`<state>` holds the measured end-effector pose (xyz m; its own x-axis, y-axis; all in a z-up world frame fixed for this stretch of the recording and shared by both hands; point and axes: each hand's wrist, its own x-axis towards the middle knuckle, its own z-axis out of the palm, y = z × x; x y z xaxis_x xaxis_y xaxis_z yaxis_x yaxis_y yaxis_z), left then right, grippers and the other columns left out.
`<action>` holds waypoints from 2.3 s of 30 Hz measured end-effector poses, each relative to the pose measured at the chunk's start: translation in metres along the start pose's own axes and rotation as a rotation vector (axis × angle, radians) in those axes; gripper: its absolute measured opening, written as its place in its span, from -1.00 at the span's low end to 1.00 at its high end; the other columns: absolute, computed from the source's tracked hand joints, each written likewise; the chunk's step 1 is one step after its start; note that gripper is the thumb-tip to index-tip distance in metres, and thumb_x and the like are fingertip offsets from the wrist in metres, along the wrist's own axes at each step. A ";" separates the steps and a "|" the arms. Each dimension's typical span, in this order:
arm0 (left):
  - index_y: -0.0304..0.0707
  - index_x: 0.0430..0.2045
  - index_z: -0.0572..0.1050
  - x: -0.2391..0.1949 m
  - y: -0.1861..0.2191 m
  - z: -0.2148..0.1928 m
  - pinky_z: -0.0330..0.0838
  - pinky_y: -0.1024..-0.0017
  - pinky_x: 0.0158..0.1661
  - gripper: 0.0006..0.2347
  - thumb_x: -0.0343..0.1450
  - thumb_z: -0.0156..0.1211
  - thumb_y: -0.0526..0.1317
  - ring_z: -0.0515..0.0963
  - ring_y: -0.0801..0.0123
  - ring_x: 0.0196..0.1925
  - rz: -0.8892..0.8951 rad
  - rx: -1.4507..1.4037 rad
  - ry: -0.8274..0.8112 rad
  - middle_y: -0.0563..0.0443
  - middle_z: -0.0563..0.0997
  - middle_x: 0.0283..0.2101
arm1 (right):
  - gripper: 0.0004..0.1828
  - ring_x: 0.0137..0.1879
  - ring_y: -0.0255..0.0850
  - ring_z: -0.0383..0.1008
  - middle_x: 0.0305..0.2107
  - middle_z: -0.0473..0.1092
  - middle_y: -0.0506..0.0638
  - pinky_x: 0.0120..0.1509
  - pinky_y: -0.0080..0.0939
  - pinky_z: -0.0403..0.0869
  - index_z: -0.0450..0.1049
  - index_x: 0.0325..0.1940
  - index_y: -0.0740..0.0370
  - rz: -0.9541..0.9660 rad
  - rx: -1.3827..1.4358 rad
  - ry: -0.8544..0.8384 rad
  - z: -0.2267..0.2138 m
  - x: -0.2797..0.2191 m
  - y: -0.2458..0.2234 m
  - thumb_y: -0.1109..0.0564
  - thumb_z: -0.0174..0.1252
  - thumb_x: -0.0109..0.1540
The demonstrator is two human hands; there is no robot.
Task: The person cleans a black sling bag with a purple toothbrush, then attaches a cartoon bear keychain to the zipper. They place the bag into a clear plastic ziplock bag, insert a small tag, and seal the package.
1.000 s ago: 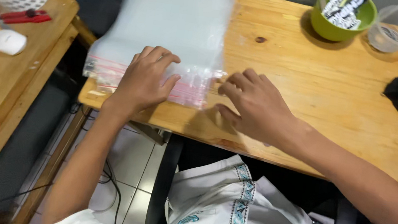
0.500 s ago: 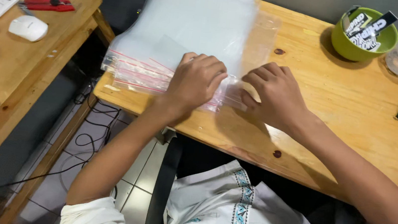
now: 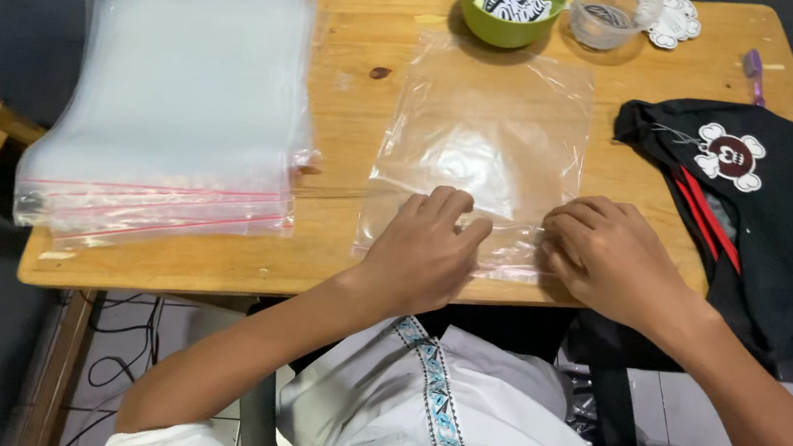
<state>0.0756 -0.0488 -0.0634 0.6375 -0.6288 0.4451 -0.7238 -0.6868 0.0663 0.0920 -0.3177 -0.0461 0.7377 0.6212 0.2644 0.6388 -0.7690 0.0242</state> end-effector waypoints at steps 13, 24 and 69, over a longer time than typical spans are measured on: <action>-0.15 -0.48 0.49 0.010 -0.003 0.005 0.30 0.36 -0.36 -0.91 0.38 0.19 -0.19 0.40 0.23 -0.32 0.059 -0.331 0.090 0.09 0.33 -0.39 | -0.68 0.04 -0.06 0.42 -0.23 0.39 -0.10 -0.01 -0.11 0.40 0.50 -0.12 0.01 0.079 0.159 0.121 -0.015 -0.017 -0.022 -0.18 0.26 0.18; -0.28 -0.17 0.38 -0.002 -0.009 -0.014 0.29 0.22 -0.24 -0.64 0.19 0.30 -0.26 0.38 0.00 -0.22 -0.032 -0.145 0.007 -0.08 0.29 -0.31 | -0.62 0.10 -0.03 0.37 -0.13 0.37 -0.10 0.05 -0.07 0.38 0.49 -0.05 0.04 0.106 -0.005 0.323 -0.005 -0.028 -0.003 0.22 0.37 0.08; -0.17 -0.28 0.43 0.253 0.106 0.044 0.47 0.24 -0.08 -0.75 0.31 0.16 -0.05 0.45 0.35 -0.25 -1.067 -1.335 -0.490 0.08 0.43 -0.34 | -0.23 0.15 0.31 0.35 0.03 0.38 0.41 0.11 0.17 0.33 0.33 0.21 0.53 1.189 0.156 0.150 -0.027 -0.151 0.193 -0.25 0.25 0.30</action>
<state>0.1714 -0.2964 0.0170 0.7616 -0.3624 -0.5373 0.4743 -0.2532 0.8431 0.0979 -0.5645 -0.0553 0.8565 -0.4933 0.1519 -0.3943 -0.8152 -0.4242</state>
